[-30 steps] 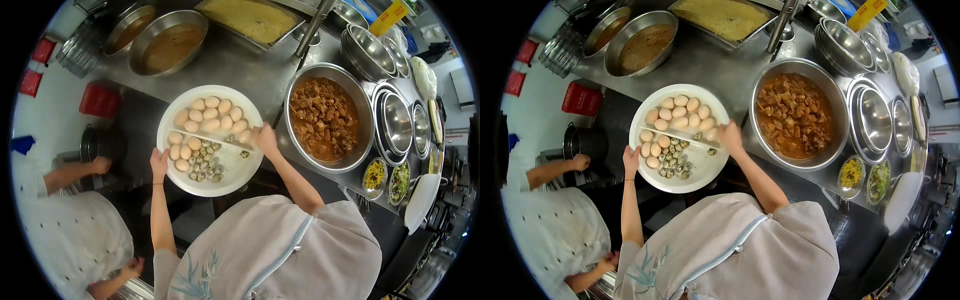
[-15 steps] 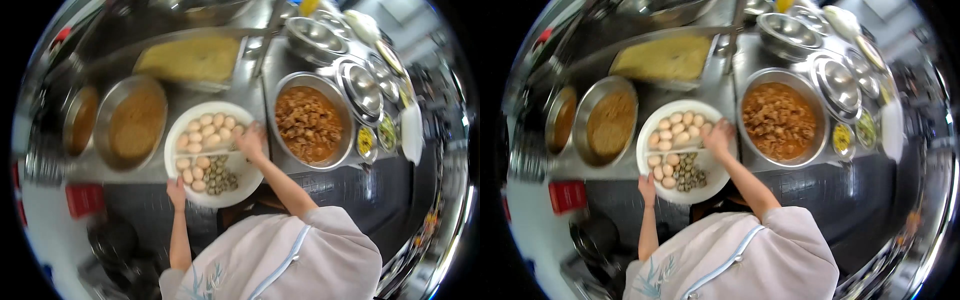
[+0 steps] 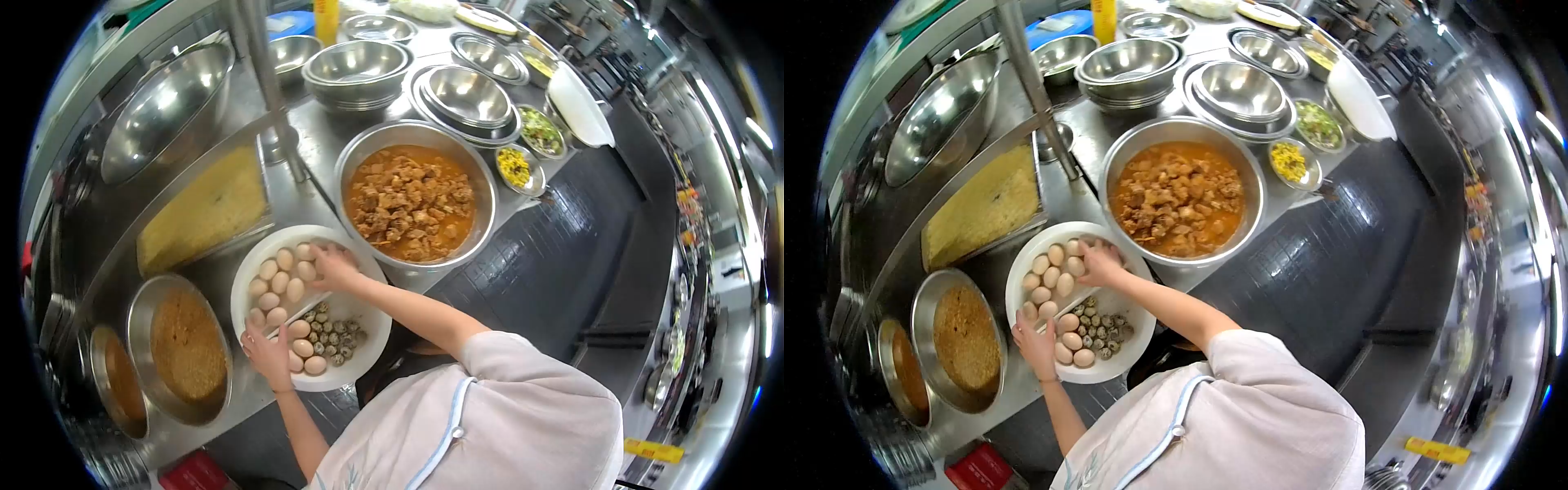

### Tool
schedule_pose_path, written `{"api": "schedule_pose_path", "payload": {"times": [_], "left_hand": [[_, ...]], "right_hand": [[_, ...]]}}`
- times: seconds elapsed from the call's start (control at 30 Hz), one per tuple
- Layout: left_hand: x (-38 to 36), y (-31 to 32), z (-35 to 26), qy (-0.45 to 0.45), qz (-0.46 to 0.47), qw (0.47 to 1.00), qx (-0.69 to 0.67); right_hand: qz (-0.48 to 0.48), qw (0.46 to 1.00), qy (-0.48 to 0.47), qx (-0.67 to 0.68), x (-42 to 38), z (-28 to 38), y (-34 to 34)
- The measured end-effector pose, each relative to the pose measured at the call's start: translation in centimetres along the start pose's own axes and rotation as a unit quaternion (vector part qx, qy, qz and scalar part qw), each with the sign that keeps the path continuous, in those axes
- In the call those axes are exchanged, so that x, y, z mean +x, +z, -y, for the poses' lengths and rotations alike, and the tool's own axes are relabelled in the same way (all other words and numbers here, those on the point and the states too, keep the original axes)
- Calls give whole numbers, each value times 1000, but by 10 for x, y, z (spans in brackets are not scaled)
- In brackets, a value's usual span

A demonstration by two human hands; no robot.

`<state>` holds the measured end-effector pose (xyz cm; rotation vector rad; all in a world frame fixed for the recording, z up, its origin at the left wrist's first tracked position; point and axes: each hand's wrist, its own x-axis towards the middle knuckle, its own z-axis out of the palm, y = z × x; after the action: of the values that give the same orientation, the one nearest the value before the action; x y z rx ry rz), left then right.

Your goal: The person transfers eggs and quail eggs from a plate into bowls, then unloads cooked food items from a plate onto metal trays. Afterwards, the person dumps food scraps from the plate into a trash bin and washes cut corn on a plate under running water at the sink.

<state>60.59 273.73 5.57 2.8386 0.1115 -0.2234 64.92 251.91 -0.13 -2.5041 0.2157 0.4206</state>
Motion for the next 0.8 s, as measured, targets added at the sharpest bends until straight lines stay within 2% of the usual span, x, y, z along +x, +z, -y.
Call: {"api": "schedule_pose_path", "payload": {"times": [0.03,0.1,0.13,0.17,0.23,0.3,0.37,0.4,0.5,0.57,0.67,0.7,0.77,0.8], "left_hand": [[11,8,-3,13,-1,1000,-3],[42,30,-6,-56,118,991,-31],[59,60,19,39,110,991,-65],[66,62,16,50,104,991,-64],[70,64,12,32,167,973,-154],[76,70,7,33,126,986,-101],[83,70,3,146,93,965,-197],[80,76,6,120,95,977,-147],[82,63,-4,125,130,977,-117],[84,67,-6,158,96,971,-151],[84,71,-8,134,103,978,-124],[82,69,-8,142,118,969,-166],[76,82,4,188,93,958,-193],[70,90,14,196,88,963,-165]], "right_hand": [[30,999,-19,7,5,-1,-3],[31,999,-24,-6,6,3,0],[21,999,-34,-1,14,-2,12],[32,999,-27,28,18,-1,15],[109,984,-5,142,26,-4,16],[111,982,-14,151,34,-6,14],[112,980,-28,161,43,-7,20],[98,984,-51,136,43,-10,30],[88,985,-93,114,49,-14,31],[138,979,-101,113,50,-13,23],[113,980,-117,116,44,-14,36],[101,979,-119,129,43,-15,42],[87,977,-159,114,34,-10,58],[81,979,-151,110,24,-6,60]]}}
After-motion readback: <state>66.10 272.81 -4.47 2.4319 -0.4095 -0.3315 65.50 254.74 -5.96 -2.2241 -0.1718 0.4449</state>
